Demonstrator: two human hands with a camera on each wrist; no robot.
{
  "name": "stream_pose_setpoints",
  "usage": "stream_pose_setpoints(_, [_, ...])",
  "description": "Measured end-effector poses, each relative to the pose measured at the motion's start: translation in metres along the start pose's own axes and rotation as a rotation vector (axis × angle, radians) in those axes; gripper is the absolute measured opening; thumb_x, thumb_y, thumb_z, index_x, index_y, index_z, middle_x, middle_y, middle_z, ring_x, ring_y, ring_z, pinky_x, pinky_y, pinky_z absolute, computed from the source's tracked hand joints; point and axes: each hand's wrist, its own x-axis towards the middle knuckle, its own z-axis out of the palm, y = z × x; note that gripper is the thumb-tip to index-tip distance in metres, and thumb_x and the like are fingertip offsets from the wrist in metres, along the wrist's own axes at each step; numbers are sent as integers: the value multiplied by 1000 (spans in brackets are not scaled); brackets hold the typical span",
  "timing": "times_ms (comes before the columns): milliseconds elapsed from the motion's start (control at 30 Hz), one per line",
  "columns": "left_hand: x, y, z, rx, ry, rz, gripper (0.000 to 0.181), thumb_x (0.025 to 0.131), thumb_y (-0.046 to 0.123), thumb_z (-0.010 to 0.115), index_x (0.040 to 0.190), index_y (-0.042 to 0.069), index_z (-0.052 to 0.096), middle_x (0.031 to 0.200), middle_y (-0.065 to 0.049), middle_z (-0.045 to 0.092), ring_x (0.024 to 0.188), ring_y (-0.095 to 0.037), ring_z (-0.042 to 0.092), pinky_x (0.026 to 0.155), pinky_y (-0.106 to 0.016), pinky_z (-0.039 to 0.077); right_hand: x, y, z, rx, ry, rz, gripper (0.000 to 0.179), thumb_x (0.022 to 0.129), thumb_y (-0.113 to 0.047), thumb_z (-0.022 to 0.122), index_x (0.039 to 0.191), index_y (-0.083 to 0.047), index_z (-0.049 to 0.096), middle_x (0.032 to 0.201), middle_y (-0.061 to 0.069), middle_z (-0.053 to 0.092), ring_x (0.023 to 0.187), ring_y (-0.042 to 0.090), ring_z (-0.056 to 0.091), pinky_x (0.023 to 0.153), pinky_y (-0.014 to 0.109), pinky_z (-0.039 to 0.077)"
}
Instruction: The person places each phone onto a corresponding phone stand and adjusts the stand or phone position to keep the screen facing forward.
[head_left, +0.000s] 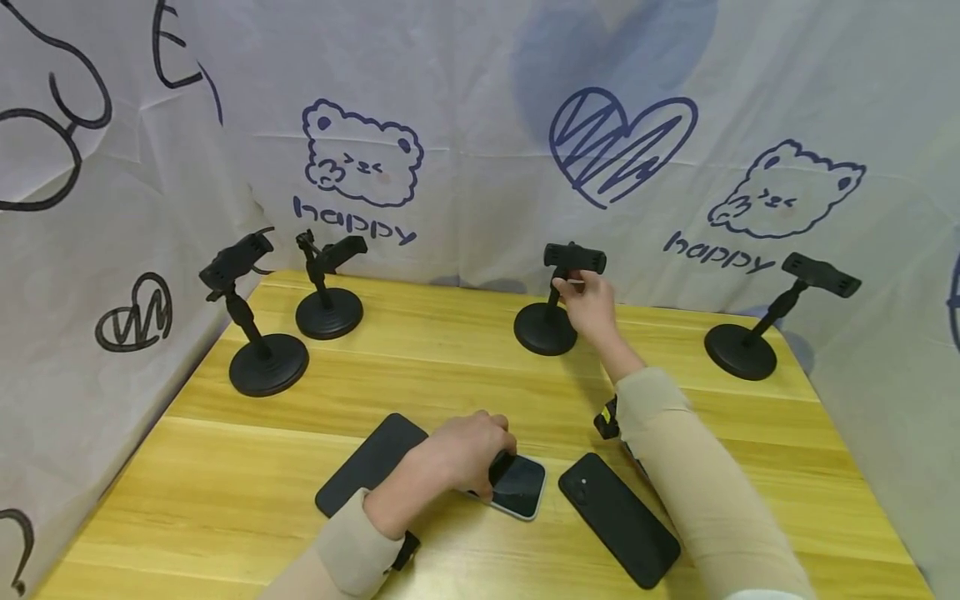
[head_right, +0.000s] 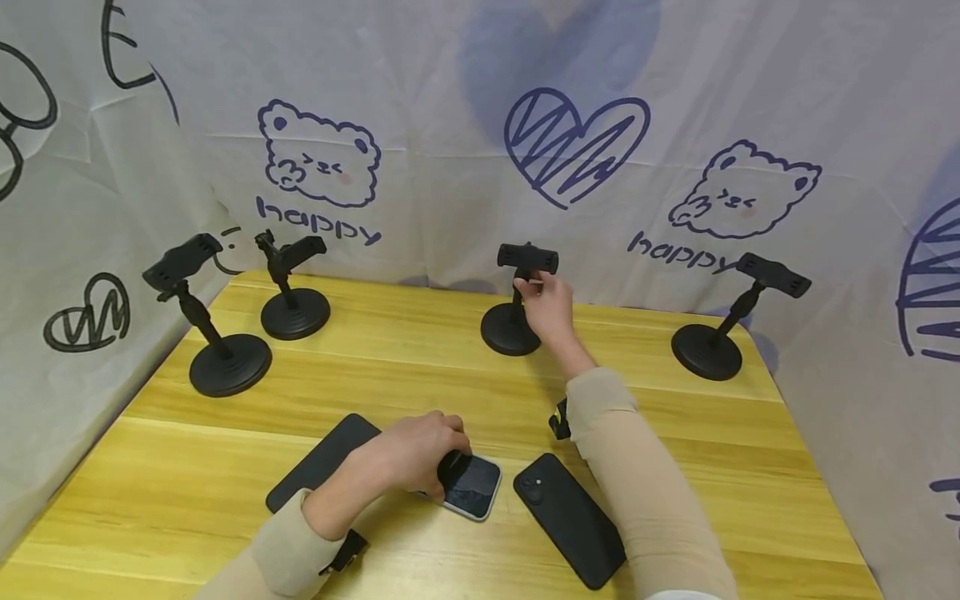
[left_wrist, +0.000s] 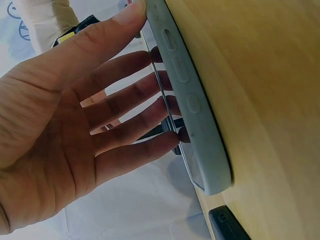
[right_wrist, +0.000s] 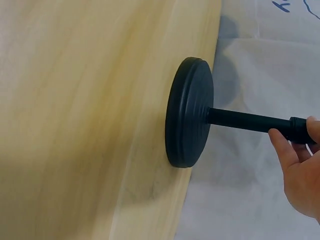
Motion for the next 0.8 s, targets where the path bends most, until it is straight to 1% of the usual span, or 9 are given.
stream_pose_setpoints(233, [1,0,0,-24,-11,2,54,69,25,100,118,20,77,108,5,64,100,-16,60,77,-26,55,0,3,8,-93,37,-119,32,105,-22,64,125,3,66,123,25,67,111,38,71,93,49,60])
stream_pose_setpoints(400, [1,-3,-3,-35,-29,8,54,72,25,99,121,20,76,108,5,63,98,-15,59,75,-26,55,1,5,10,-119,59,-187,31,104,-21,65,123,3,66,121,26,68,110,40,72,92,51,60])
stream_pose_setpoints(500, [2,-8,-6,-79,-57,10,56,74,27,97,125,21,74,115,4,63,101,-15,60,78,-28,56,2,6,11,-121,77,-214,28,104,-19,65,121,3,66,119,26,69,107,40,72,91,51,60])
stream_pose_setpoints(567, [3,-12,-10,-126,-55,12,60,77,30,96,131,21,72,122,3,63,105,-16,62,84,-31,57,1,8,11,-125,83,-222,27,104,-19,65,120,3,66,118,26,69,106,40,72,91,52,60])
stream_pose_setpoints(633, [5,-17,-15,-197,-2,30,60,81,32,92,135,19,69,128,1,63,112,-19,64,91,-35,57,0,9,11,-126,84,-230,28,104,-19,65,121,3,65,119,26,69,106,41,72,91,52,60])
stream_pose_setpoints(667, [6,-20,-18,-233,47,44,58,84,33,90,136,18,68,131,0,62,114,-21,64,94,-37,56,0,9,12,-129,83,-232,28,104,-19,65,121,3,65,119,26,69,106,41,72,91,52,60])
stream_pose_setpoints(700, [7,-23,-21,-264,110,62,56,87,34,87,137,17,67,133,0,62,118,-21,64,97,-39,56,-1,9,12,-131,82,-236,29,104,-20,65,122,3,65,119,26,68,106,41,72,91,52,60])
stream_pose_setpoints(733, [8,-26,-25,-299,189,89,53,90,33,85,137,15,67,133,-1,62,119,-22,63,99,-39,55,-1,9,12,-135,82,-237,30,104,-20,64,122,3,65,120,26,68,107,41,72,91,52,60])
stream_pose_setpoints(800, [12,-31,-32,-372,381,151,46,94,27,81,134,12,67,133,-4,64,122,-24,63,103,-41,53,0,9,13,-144,81,-238,31,104,-21,64,124,3,64,120,26,68,107,41,72,91,52,60])
